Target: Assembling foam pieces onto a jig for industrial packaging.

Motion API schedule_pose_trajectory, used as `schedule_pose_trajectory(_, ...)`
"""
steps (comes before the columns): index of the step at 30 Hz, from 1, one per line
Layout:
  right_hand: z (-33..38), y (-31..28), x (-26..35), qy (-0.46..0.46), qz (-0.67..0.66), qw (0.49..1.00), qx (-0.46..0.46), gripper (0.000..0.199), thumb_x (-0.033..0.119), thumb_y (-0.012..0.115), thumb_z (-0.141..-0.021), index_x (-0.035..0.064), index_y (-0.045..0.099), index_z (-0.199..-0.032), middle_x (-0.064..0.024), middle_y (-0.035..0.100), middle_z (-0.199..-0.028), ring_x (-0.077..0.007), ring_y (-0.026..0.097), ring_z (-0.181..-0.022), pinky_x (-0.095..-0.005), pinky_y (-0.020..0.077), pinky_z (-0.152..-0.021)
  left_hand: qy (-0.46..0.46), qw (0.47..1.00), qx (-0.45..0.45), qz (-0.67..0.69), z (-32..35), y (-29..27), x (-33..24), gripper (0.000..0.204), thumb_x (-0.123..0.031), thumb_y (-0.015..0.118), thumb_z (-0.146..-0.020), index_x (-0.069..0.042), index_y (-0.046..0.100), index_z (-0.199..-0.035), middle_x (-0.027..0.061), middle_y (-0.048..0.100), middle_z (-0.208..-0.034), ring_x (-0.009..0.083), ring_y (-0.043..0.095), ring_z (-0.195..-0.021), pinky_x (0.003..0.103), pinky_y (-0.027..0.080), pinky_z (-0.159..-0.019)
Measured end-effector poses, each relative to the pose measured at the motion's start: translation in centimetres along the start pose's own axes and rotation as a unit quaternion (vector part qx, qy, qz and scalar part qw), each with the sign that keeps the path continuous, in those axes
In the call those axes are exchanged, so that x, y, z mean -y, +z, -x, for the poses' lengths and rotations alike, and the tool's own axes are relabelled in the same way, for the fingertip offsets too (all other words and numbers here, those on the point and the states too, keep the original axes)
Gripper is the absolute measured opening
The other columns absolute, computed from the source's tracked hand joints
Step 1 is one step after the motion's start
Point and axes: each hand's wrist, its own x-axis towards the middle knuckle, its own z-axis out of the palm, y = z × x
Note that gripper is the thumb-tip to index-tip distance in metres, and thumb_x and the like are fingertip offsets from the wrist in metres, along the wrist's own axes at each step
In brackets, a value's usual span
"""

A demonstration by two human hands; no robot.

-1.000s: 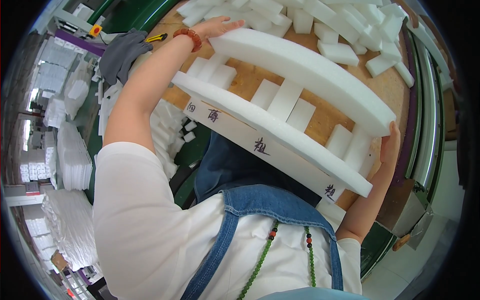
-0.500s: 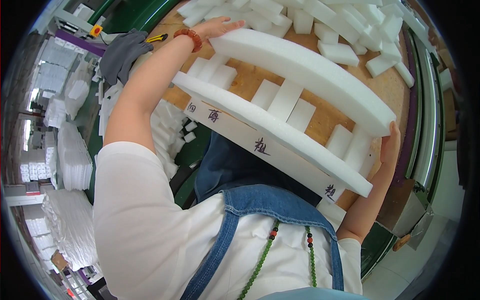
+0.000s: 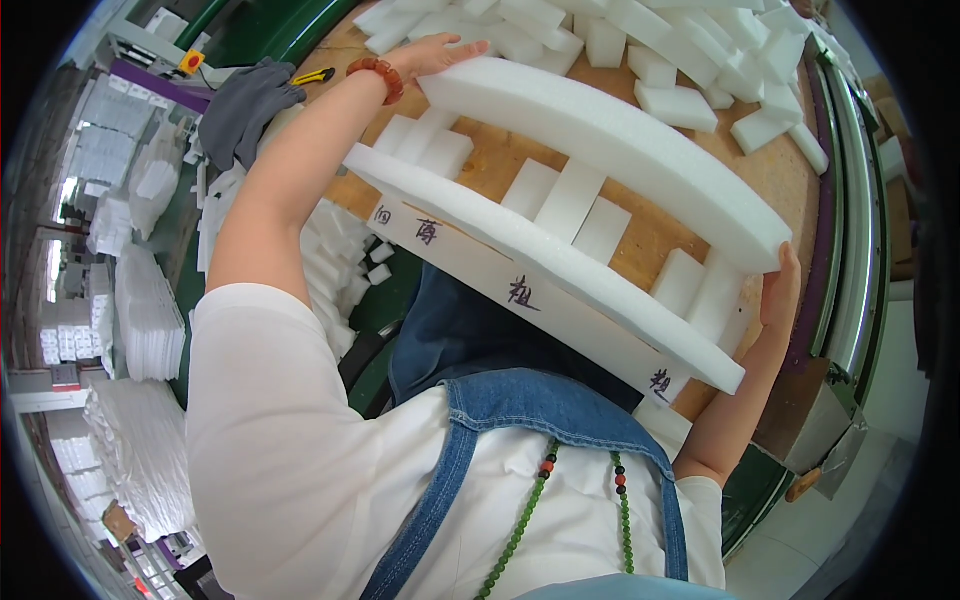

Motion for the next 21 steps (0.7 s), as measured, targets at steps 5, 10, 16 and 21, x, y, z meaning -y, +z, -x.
schedule_pose_trajectory(5,-0.04,-0.01,-0.08,0.006,-0.009,1.0,-0.008,0.054,0.033,0.056,-0.086,-0.0048,0.049,-0.124,-0.0146,0.05,-0.12,-0.0227,0.044,-0.112,-0.034,0.0289,-0.1,0.003,1.0,-0.004,-0.004,-0.04,0.01,0.02,0.092,-0.072,0.052,-0.074,-0.007,0.038,-0.137,0.0206,0.044,-0.134,0.0399,0.045,-0.121,0.055,0.04,-0.097)
schedule_pose_trajectory(10,-0.19,-0.24,-0.32,0.003,-0.002,1.0,-0.01,0.056,0.035,0.056,-0.086,-0.0041,0.048,-0.125,-0.0147,0.05,-0.121,-0.0233,0.043,-0.113,-0.0347,0.0279,-0.101,0.001,1.0,-0.004,0.0,0.2,-0.04,-0.24,0.091,-0.072,0.052,-0.074,-0.006,0.038,-0.137,0.0208,0.045,-0.134,0.0397,0.046,-0.12,0.054,0.041,-0.096)
schedule_pose_trajectory(16,-0.37,-0.49,-0.53,-0.005,0.007,1.0,0.002,0.057,0.037,0.055,-0.085,-0.0032,0.047,-0.126,-0.0147,0.049,-0.122,-0.0243,0.042,-0.114,-0.0359,0.027,-0.101,-0.002,1.0,-0.003,0.01,0.63,-0.08,-0.72,0.091,-0.071,0.053,-0.075,-0.005,0.038,-0.136,0.0209,0.046,-0.133,0.0394,0.048,-0.118,0.053,0.042,-0.095)
schedule_pose_trajectory(21,-0.14,-0.23,-0.28,-0.007,-0.007,1.0,-0.001,0.051,0.032,0.055,-0.087,-0.0037,0.051,-0.123,-0.0134,0.052,-0.118,-0.022,0.045,-0.11,-0.0339,0.0294,-0.099,-0.002,1.0,0.001,0.007,0.77,-0.27,-0.83,0.093,-0.072,0.052,-0.075,-0.004,0.037,-0.136,0.0216,0.046,-0.132,0.0383,0.05,-0.116,0.049,0.045,-0.094)
